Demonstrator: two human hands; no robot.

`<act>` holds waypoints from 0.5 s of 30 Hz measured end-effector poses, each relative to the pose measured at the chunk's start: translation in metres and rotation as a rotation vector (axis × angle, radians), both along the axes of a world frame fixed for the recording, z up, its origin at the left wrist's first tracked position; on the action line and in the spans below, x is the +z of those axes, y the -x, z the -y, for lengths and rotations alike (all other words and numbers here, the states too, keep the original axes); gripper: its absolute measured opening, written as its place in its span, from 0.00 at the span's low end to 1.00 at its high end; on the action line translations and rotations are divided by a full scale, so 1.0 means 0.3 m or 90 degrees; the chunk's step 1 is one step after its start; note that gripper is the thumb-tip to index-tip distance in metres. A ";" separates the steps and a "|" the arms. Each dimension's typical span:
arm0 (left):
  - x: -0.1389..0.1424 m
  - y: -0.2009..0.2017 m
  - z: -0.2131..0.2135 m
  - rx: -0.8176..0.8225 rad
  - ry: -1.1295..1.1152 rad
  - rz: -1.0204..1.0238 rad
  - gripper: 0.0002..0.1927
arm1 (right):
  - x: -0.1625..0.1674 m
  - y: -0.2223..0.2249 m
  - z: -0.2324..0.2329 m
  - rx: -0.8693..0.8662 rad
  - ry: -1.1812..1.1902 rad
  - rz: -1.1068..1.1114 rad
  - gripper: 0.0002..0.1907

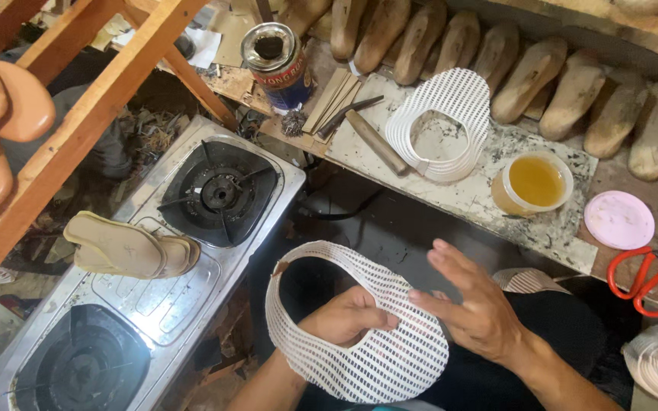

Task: The person holds a white mesh shoe upper and repeatedly stretches and presses it over a wooden block, dipping a hand into a cup of yellow liquid between stretches and smoothing the upper's edges by hand. The upper remains in hand throughout as it is worked into shape.

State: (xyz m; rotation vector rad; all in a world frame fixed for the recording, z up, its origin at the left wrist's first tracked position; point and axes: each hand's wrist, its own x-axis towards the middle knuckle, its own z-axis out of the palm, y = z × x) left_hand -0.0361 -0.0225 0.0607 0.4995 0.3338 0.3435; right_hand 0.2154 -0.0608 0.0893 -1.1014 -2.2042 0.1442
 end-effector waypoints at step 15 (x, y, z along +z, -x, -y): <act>0.006 -0.033 0.004 0.102 -0.035 -0.066 0.14 | -0.027 0.012 0.059 -0.109 0.464 -0.359 0.26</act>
